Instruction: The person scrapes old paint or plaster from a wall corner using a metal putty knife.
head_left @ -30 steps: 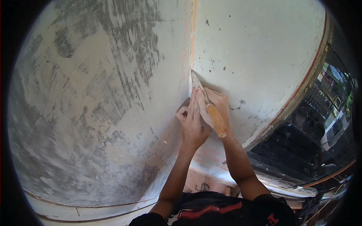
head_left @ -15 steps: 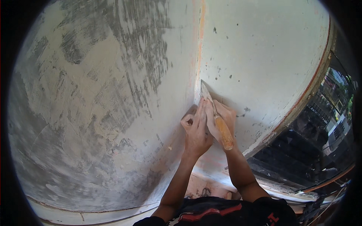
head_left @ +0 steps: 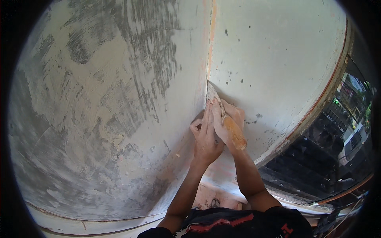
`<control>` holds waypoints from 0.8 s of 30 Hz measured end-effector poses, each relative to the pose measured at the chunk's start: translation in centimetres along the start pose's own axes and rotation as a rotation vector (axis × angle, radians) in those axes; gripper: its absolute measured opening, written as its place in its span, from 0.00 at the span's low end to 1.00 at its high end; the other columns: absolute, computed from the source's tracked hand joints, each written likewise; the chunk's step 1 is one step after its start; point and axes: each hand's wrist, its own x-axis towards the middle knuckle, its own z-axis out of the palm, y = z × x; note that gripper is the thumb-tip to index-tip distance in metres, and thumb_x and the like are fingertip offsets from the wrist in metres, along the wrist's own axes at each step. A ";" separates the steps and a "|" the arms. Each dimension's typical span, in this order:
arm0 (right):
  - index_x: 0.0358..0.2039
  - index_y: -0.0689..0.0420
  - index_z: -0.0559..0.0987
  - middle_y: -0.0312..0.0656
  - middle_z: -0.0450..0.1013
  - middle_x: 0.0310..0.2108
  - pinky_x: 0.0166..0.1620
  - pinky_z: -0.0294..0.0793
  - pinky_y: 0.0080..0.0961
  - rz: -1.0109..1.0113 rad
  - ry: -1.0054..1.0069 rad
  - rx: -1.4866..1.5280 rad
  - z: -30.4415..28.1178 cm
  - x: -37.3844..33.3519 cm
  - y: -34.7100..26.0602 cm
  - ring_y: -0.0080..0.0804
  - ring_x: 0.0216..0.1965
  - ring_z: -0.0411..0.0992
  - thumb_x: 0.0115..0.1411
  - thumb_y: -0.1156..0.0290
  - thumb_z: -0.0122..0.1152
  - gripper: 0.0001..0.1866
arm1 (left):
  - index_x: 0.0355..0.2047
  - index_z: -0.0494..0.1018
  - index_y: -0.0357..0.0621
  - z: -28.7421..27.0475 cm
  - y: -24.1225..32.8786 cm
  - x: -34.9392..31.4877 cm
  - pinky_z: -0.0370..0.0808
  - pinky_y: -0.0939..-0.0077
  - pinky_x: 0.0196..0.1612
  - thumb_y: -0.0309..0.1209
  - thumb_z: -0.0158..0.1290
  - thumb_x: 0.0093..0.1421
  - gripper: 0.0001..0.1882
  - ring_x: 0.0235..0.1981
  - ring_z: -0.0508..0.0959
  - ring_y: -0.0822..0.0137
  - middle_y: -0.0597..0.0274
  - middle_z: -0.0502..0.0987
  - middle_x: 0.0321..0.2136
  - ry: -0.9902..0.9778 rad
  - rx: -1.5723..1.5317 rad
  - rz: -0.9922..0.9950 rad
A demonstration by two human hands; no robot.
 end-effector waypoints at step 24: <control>0.25 0.64 0.68 0.47 0.66 0.19 0.24 0.64 0.31 0.053 0.002 -0.014 -0.6 -0.9 -0.4 0.40 0.19 0.66 0.57 0.70 0.60 0.13 | 0.64 0.59 0.31 -1.1 1.1 -0.6 0.56 0.64 0.53 0.33 0.60 0.53 0.40 0.62 0.66 0.59 0.42 0.59 0.67 -0.026 0.009 0.016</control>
